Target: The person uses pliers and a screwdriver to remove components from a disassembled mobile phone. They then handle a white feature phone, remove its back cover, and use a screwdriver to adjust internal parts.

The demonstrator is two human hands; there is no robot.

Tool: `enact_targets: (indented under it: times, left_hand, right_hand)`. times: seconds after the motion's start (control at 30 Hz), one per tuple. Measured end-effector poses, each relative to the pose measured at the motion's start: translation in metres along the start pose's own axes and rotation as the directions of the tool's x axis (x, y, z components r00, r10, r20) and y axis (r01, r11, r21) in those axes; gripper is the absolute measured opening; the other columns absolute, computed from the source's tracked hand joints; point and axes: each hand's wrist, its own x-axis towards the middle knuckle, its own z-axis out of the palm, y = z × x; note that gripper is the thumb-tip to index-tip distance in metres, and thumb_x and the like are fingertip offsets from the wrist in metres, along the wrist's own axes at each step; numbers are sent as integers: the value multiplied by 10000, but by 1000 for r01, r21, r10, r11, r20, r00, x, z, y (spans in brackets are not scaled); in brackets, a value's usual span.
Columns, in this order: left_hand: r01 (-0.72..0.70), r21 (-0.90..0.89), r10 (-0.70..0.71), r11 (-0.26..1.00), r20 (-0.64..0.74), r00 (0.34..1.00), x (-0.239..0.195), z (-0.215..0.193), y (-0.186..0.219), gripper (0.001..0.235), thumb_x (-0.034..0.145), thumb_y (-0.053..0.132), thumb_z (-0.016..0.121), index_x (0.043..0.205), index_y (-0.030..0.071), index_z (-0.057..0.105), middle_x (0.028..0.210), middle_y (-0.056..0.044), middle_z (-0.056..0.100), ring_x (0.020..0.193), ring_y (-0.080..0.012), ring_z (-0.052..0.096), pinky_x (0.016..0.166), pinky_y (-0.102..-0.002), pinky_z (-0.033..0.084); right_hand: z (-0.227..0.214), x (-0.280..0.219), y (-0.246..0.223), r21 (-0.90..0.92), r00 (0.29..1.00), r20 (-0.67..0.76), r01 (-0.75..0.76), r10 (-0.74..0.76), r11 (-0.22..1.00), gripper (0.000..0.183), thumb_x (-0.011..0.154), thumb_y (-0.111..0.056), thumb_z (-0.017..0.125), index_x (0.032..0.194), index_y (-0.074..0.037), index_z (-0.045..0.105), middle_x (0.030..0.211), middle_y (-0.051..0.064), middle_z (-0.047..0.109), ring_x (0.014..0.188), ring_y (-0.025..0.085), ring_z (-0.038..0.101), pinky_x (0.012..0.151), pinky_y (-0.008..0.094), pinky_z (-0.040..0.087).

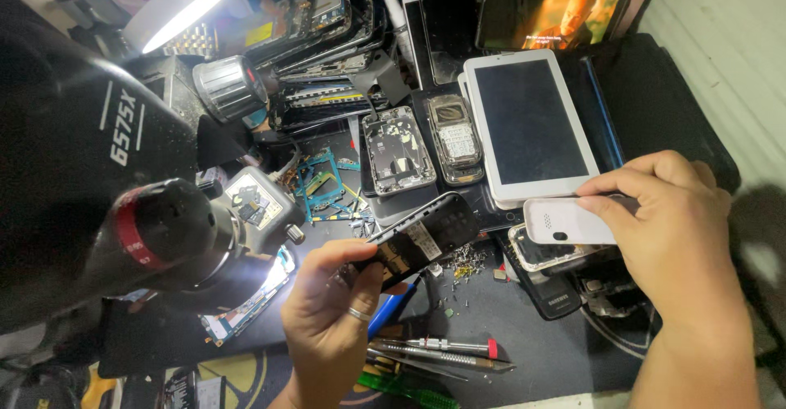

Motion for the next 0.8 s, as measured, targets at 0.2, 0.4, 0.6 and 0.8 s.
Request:
enact_targets:
  times: [0.2,0.4,0.6,0.8]
  left_hand:
    - [61,2,-61,998,0,998,-2,-1,4,280,986,-117,605,1258,-54,585,1109,-148,686,969,-211,716,873,-341,601]
    - [69,-10,-68,998,29,997,-1,-1,5,304,978,-119,612,1276,-62,587,1119,-138,703,1025,-182,696,940,-335,589]
    - [156,69,-158,985,18,987,0,-6,9,325,982,-90,627,1307,-83,613,1103,-140,692,1022,-177,665,940,-342,540]
    - [305,-176,-288,936,113,951,4,-11,16,428,918,-83,590,1343,-48,546,1223,-153,665,1089,-206,684,1001,-383,575]
  right_hand:
    - [5,1,0,-14,999,-41,32,-33,999,151,820,-215,848,957,-165,807,966,34,669,943,265,618,871,402,503]
    - [0,3,-10,42,999,-49,21,-19,999,174,791,-164,862,947,-126,796,918,55,667,837,248,630,762,366,506]
    - [-7,-14,-40,438,965,-259,86,34,895,97,1072,-20,746,1168,-9,734,1089,84,719,944,177,680,867,274,527]
    - [16,-31,-91,879,976,215,-179,-32,441,559,902,70,605,1446,39,481,1390,134,592,1162,190,660,943,282,559]
